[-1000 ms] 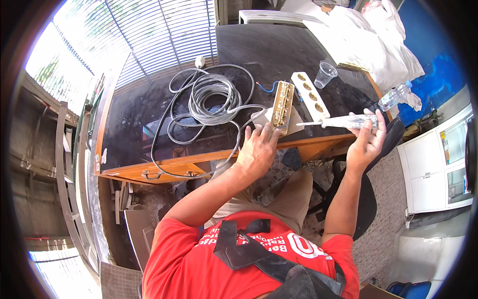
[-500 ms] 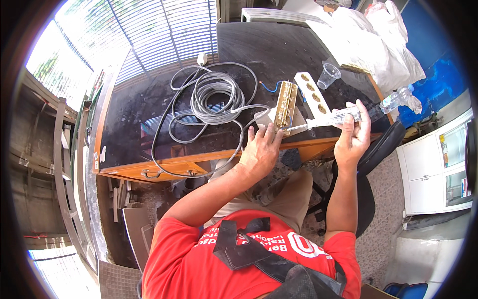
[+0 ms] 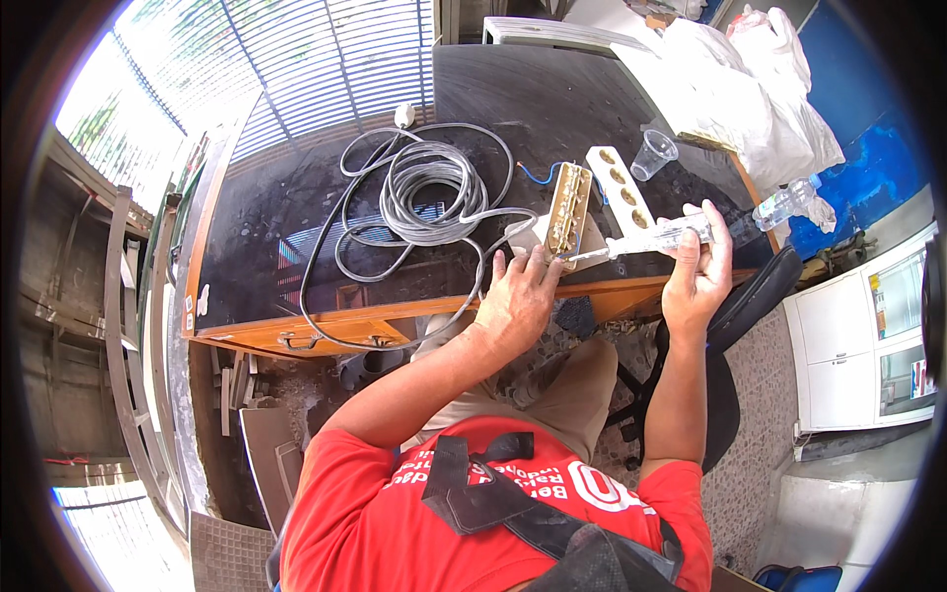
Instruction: The person prepares an extension cord for assembly by manipulating the wire ends by hand and then inserting the wires into the internal terminals of an open power strip housing using a small screwdriver to secure them.
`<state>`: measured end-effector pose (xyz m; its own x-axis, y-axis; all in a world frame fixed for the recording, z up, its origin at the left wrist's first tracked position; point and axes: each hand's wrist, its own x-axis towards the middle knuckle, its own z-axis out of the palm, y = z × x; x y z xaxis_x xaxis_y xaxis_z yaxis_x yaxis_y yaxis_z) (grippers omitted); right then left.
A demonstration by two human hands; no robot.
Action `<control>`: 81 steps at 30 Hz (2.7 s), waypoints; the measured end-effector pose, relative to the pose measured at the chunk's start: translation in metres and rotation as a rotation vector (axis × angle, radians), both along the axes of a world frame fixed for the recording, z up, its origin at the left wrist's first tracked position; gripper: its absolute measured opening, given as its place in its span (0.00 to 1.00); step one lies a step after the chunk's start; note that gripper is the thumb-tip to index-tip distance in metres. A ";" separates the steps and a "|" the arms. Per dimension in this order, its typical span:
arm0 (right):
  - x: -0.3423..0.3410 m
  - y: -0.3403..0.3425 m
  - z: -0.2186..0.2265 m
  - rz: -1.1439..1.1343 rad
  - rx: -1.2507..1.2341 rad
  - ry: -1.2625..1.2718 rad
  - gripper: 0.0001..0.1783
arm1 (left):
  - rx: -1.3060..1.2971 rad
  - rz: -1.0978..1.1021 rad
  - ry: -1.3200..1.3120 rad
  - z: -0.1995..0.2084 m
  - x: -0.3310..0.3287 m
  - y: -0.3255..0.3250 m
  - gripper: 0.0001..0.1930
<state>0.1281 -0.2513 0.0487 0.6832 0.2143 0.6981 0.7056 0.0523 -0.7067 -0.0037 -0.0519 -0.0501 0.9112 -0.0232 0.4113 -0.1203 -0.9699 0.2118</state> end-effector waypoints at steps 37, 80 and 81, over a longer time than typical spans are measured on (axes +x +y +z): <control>0.008 0.015 0.029 0.062 -0.163 -0.359 0.22 | 0.003 0.013 0.036 0.003 0.003 -0.002 0.28; 0.004 0.014 0.030 0.047 -0.195 -0.410 0.21 | -0.002 0.007 0.088 0.008 0.002 -0.002 0.31; 0.005 0.014 0.029 0.046 -0.198 -0.415 0.21 | -0.008 0.008 0.088 0.008 0.002 -0.002 0.31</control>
<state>0.1327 -0.2370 0.0778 0.3410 0.3946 0.8532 0.9312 -0.0176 -0.3641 -0.0021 -0.0539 -0.0424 0.9441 -0.0125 0.3295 -0.0926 -0.9691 0.2285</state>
